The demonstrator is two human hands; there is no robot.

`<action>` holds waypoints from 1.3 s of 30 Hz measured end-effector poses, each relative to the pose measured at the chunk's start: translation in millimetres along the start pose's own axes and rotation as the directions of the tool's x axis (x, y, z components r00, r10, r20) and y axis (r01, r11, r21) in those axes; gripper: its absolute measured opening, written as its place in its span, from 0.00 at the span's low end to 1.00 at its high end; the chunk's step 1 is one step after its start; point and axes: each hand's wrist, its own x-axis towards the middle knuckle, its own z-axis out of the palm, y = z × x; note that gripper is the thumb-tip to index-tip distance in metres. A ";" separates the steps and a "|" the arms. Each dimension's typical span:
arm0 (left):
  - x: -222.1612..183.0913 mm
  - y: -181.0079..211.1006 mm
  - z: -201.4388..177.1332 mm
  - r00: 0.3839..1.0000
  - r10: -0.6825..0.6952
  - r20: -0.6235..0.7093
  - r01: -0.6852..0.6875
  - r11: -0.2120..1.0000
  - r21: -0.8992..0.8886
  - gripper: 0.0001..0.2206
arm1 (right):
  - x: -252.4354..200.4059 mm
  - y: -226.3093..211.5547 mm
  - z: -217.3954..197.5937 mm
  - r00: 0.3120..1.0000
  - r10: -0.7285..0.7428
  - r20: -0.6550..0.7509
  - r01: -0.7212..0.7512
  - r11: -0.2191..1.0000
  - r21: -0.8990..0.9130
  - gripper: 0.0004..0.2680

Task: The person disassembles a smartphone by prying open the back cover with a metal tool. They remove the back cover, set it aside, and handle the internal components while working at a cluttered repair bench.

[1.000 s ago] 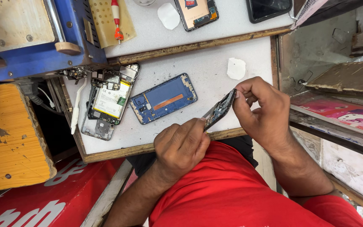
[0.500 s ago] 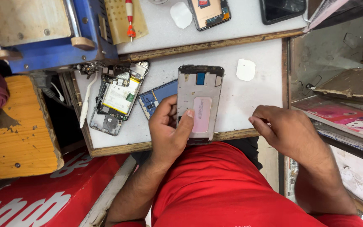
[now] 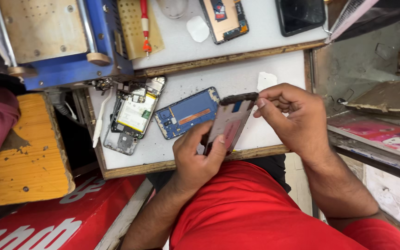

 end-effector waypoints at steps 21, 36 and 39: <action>7.6 2.9 5.8 0.913 0.402 -0.073 -0.325 0.821 0.469 0.11 | 10.6 24.1 33.9 0.882 -0.406 -0.239 0.284 0.863 -0.417 0.01; 1.4 -23.2 -10.1 0.954 -0.299 -0.013 0.255 0.833 -0.490 0.13 | -39.4 28.8 -33.9 0.945 0.287 0.155 -0.163 0.826 -0.539 0.08; 4.8 -24.7 -10.1 0.962 -0.274 0.008 0.238 0.824 -0.515 0.12 | -35.9 18.7 -29.4 0.886 0.431 0.171 -0.261 0.768 -0.585 0.11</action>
